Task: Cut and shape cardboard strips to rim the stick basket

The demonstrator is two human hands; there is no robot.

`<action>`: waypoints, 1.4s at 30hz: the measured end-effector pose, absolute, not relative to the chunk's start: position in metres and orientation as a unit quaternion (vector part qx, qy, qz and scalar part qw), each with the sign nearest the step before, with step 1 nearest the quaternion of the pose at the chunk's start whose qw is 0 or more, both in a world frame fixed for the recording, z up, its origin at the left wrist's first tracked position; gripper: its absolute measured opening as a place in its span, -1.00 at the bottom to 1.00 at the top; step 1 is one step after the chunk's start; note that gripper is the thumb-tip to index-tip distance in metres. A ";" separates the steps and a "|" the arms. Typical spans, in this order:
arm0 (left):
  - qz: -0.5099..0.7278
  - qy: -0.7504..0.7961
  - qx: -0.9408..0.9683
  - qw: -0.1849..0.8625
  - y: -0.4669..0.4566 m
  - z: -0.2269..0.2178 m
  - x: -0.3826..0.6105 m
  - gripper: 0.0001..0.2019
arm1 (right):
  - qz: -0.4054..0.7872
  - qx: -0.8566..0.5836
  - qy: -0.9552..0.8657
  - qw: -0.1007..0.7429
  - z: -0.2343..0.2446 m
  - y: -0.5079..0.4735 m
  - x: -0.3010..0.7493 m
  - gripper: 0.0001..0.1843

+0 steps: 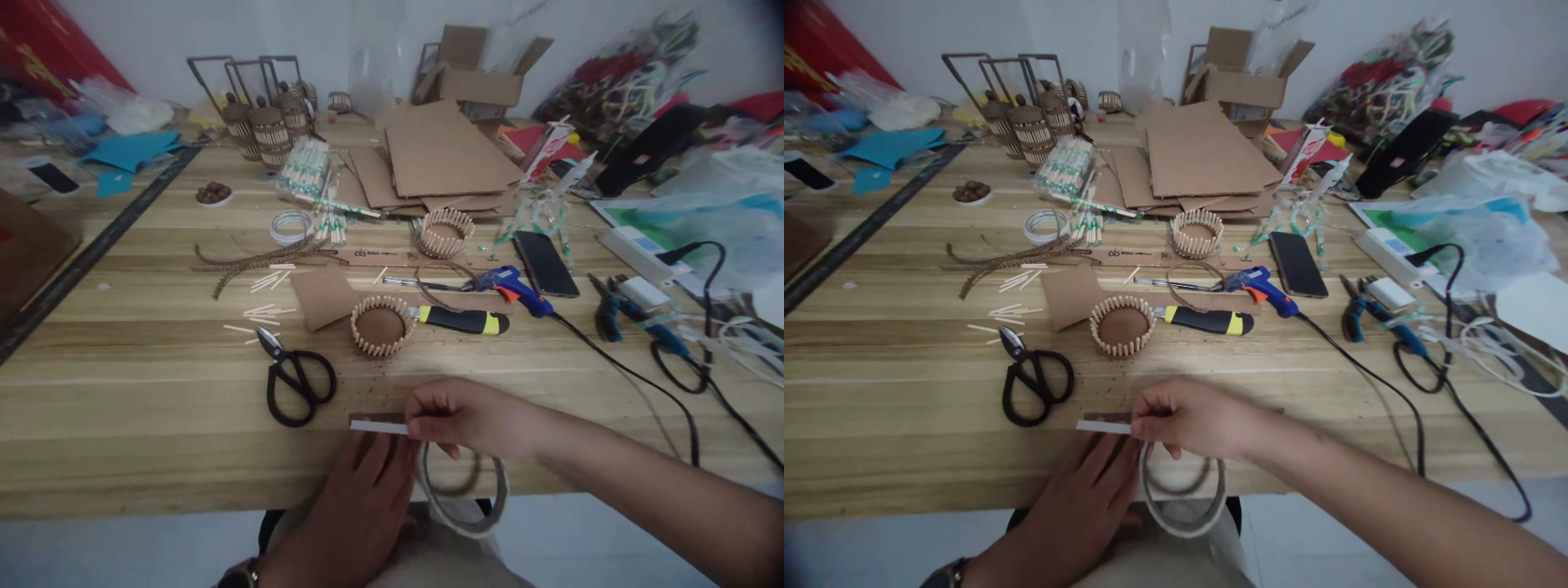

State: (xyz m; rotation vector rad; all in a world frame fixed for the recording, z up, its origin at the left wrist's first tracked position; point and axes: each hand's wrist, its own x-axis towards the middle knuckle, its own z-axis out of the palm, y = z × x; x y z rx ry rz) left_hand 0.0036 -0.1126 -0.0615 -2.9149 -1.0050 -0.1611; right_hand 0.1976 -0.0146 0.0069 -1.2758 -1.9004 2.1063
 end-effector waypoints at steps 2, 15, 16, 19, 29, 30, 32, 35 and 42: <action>-0.058 -0.327 -0.943 0.027 -0.113 -0.062 0.001 -0.42 | 0.669 -0.414 -0.617 0.028 -0.002 -0.014 0.195 -0.79; -0.102 -0.312 -0.941 0.075 -0.108 -0.059 -0.005 -0.61 | 0.660 -0.430 -0.616 -0.024 0.000 0.002 0.189 -0.83; -0.102 -0.310 -0.942 0.078 -0.108 -0.060 -0.006 -0.61 | 0.659 -0.429 -0.618 -0.023 -0.002 0.002 0.189 -0.82; -0.100 -0.305 -0.943 0.084 -0.108 -0.061 -0.008 -0.60 | 0.657 -0.435 -0.615 -0.027 -0.007 0.001 0.189 -0.80; -0.140 -0.290 -0.944 0.074 -0.107 -0.061 -0.018 -0.64 | 0.631 -0.454 -0.628 -0.032 -0.003 0.000 0.184 -0.78; -0.149 -0.293 -0.942 0.073 -0.108 -0.060 -0.019 -0.66 | 0.628 -0.453 -0.631 -0.034 -0.003 -0.001 0.183 -0.78; -0.169 -0.300 -0.936 0.072 -0.108 -0.059 -0.022 -0.69 | 0.622 -0.452 -0.638 -0.038 -0.004 -0.001 0.183 -0.78; -0.187 -0.317 -0.927 0.070 -0.112 -0.060 -0.029 -0.72 | 0.609 -0.454 -0.650 -0.037 -0.005 -0.002 0.183 -0.77; -0.187 -0.392 -0.897 0.086 -0.124 -0.070 -0.043 -0.70 | 0.598 -0.462 -0.654 -0.029 -0.005 -0.003 0.184 -0.75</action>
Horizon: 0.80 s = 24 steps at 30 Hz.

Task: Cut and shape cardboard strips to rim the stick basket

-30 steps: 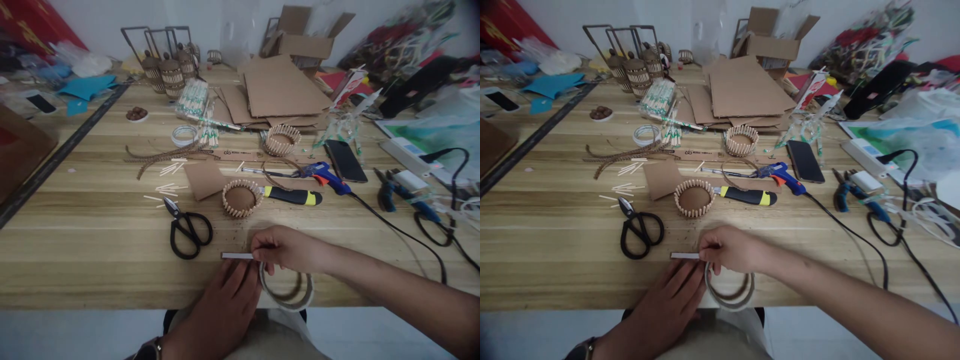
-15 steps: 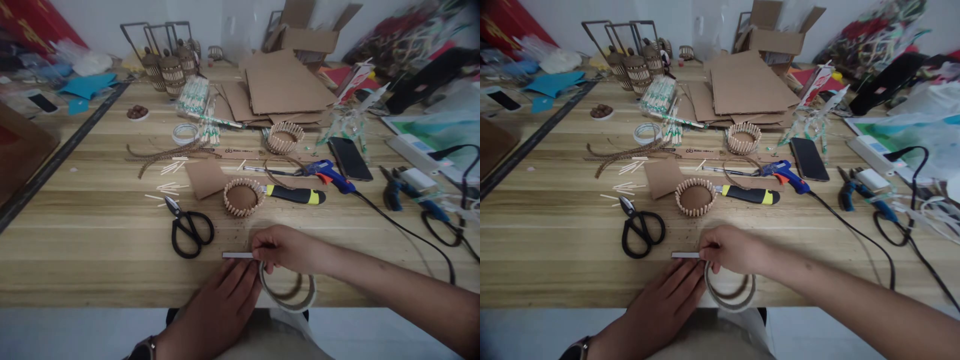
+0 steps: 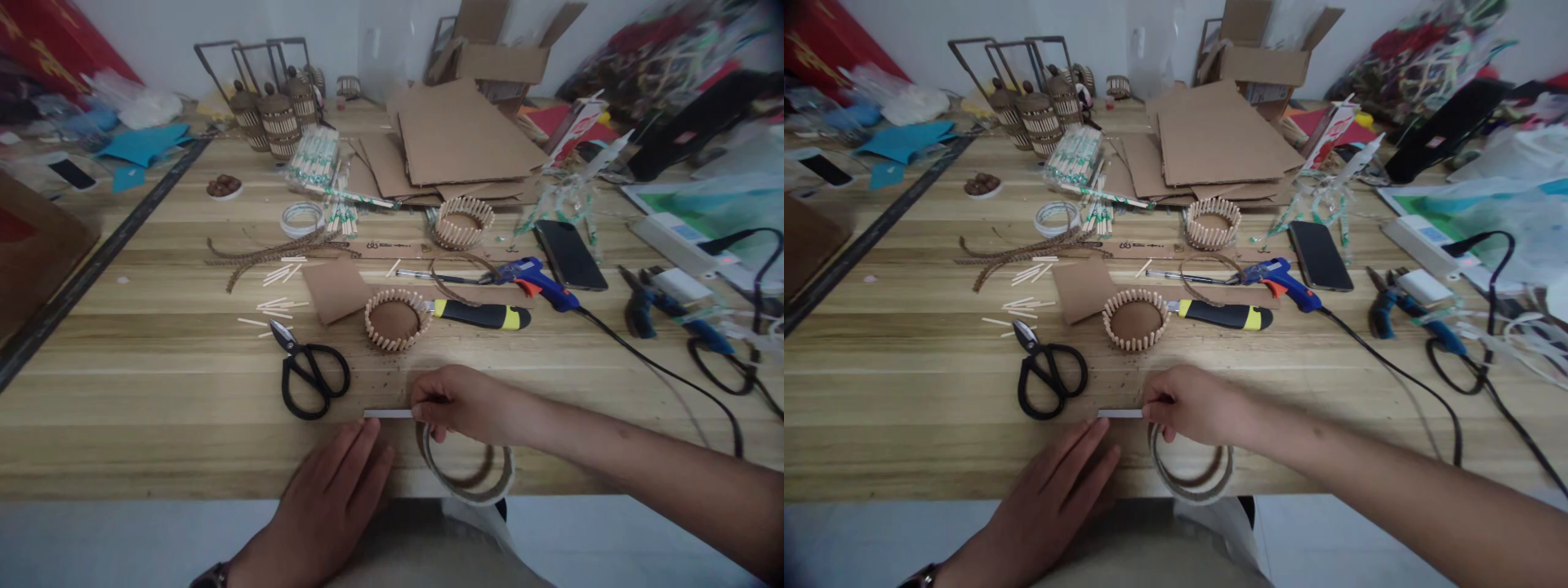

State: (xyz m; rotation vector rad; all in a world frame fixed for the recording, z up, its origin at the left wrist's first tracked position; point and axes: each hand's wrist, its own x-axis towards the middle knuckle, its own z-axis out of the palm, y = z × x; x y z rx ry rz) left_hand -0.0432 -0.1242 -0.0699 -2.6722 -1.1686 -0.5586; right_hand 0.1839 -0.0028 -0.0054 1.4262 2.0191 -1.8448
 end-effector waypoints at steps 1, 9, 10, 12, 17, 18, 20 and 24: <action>-0.186 -0.400 -0.893 0.089 -0.125 -0.071 -0.044 -0.69 | -0.598 0.463 0.653 0.029 -0.005 -0.003 0.184 -0.75; -0.173 -0.418 -0.887 0.090 -0.124 -0.073 -0.044 -0.60 | -0.595 0.467 0.653 0.043 -0.002 -0.003 0.183 -0.75; -0.172 -0.414 -0.889 0.092 -0.123 -0.073 -0.043 -0.60 | -0.593 0.467 0.654 0.045 -0.001 -0.003 0.183 -0.75; -0.170 -0.409 -0.892 0.096 -0.121 -0.072 -0.043 -0.61 | -0.588 0.470 0.656 0.048 -0.001 -0.002 0.182 -0.75; -0.157 -0.402 -0.896 0.107 -0.118 -0.070 -0.045 -0.51 | -0.575 0.478 0.662 0.060 0.001 -0.001 0.181 -0.76; -0.151 -0.399 -0.898 0.109 -0.117 -0.069 -0.045 -0.45 | -0.570 0.478 0.666 0.067 0.001 0.000 0.181 -0.75; -0.138 -0.395 -0.902 0.107 -0.114 -0.066 -0.044 -0.28 | -0.560 0.481 0.669 0.080 0.002 0.000 0.180 -0.75; -0.110 -0.394 -0.908 0.091 -0.106 -0.059 -0.036 -0.09 | -0.532 0.498 0.676 0.109 0.006 0.001 0.179 -0.77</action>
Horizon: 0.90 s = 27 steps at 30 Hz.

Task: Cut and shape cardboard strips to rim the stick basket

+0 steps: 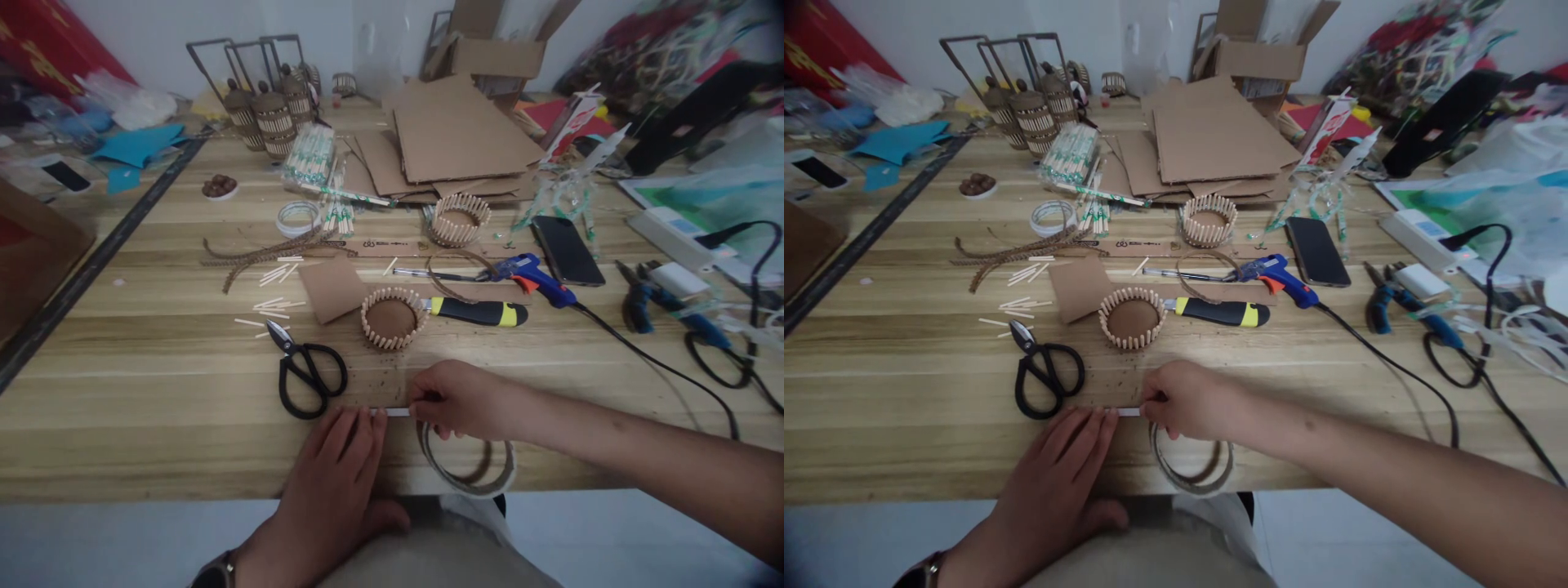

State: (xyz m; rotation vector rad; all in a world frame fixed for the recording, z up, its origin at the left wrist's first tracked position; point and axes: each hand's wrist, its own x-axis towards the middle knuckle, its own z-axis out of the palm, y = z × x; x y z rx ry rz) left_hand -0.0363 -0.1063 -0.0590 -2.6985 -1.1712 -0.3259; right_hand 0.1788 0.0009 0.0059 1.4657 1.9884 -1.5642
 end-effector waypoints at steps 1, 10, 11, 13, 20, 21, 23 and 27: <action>-0.104 -0.394 -0.909 0.092 -0.105 -0.057 -0.034 -0.09 | -0.524 0.499 0.680 0.116 0.007 0.001 0.179 -0.77; -0.093 -0.407 -0.906 0.062 -0.097 -0.043 -0.026 -0.20 | -0.474 0.490 0.715 0.154 0.014 0.003 0.173 -0.74; -0.089 -0.413 -0.905 0.042 -0.093 -0.039 -0.026 -0.29 | -0.473 0.487 0.717 0.157 0.014 0.003 0.173 -0.73; -0.088 -0.426 -0.901 -0.002 -0.085 -0.030 -0.027 -0.57 | -0.480 0.486 0.715 0.152 0.015 0.003 0.174 -0.74; -0.134 -0.436 -0.865 -0.207 -0.050 -0.001 -0.028 -0.77 | -0.474 0.492 0.723 0.100 0.022 -0.009 0.183 -0.82; -0.119 -0.436 -0.857 -0.248 -0.046 0.002 -0.026 -0.79 | -0.459 0.492 0.733 0.099 0.024 -0.011 0.183 -0.82; -0.091 -0.435 -0.839 -0.313 -0.040 0.005 -0.023 -0.81 | -0.426 0.488 0.756 0.095 0.029 -0.014 0.183 -0.82; -0.062 -0.438 -0.807 -0.390 -0.032 0.006 -0.017 -0.79 | -0.382 0.475 0.788 0.082 0.035 -0.019 0.183 -0.83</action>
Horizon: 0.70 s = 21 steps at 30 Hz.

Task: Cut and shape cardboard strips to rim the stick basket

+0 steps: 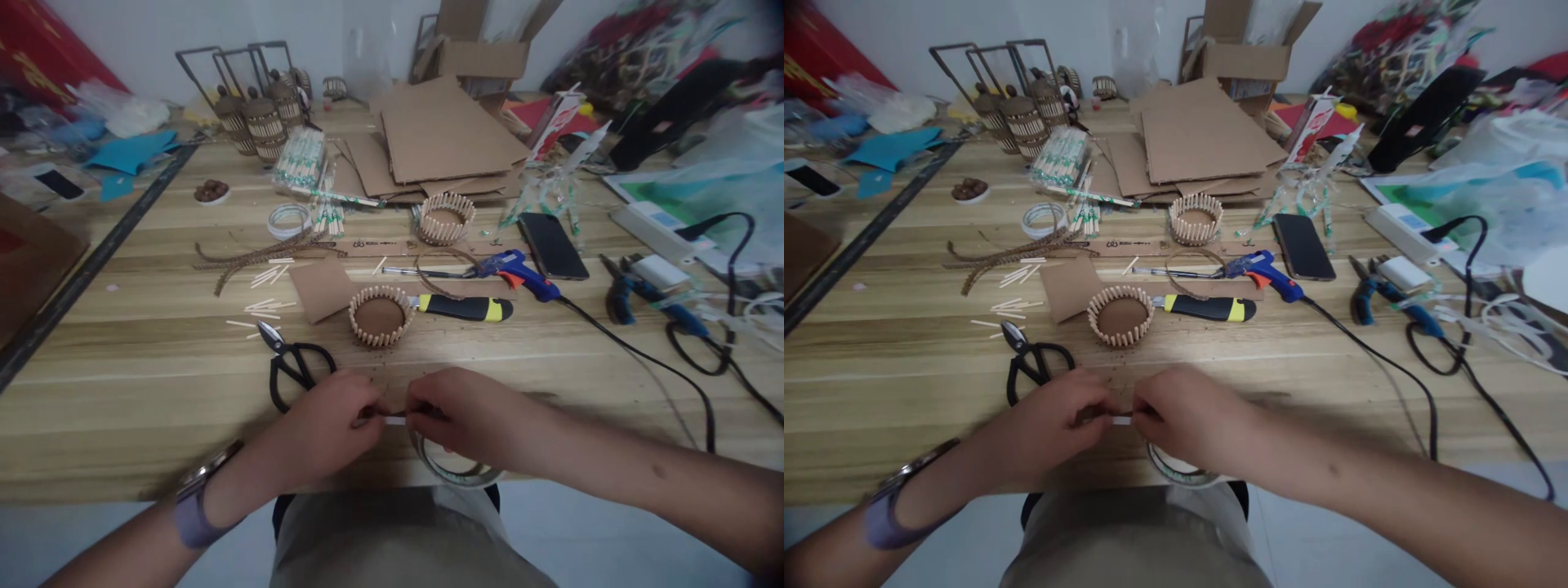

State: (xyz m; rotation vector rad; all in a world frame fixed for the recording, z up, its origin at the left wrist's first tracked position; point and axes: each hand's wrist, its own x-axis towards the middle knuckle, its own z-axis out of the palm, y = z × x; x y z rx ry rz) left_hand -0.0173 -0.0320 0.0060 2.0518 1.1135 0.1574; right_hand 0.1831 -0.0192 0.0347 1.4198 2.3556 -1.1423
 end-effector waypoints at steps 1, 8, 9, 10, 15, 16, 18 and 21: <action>0.057 0.440 0.800 0.403 -0.031 0.006 -0.016 -0.80 | -0.375 0.476 0.792 0.080 0.035 -0.020 0.183 -0.83; 0.050 0.489 0.730 0.475 -0.035 0.009 -0.006 -0.89 | -0.322 0.465 0.820 0.090 0.037 -0.032 0.182 -0.84; 0.052 0.496 0.723 0.478 -0.036 0.009 -0.005 -0.88 | -0.299 0.456 0.833 0.093 0.036 -0.036 0.180 -0.85; 0.055 0.502 0.717 0.480 -0.036 0.010 -0.004 -0.87 | -0.266 0.446 0.849 0.095 0.035 -0.041 0.178 -0.86; 0.089 0.509 0.704 0.488 -0.035 0.011 -0.005 -0.87 | -0.072 0.382 0.920 0.052 0.025 -0.082 0.176 -0.84; 0.098 0.523 0.699 0.478 -0.034 0.011 -0.007 -0.87 | -0.045 0.366 0.929 0.030 0.024 -0.091 0.178 -0.83; 0.109 0.559 0.683 0.457 -0.033 0.011 -0.012 -0.87 | -0.014 0.314 0.949 -0.015 0.025 -0.106 0.185 -0.80; 0.069 0.551 0.679 0.480 -0.035 0.011 -0.016 -0.83 | -0.082 0.278 0.956 -0.033 0.033 -0.105 0.194 -0.79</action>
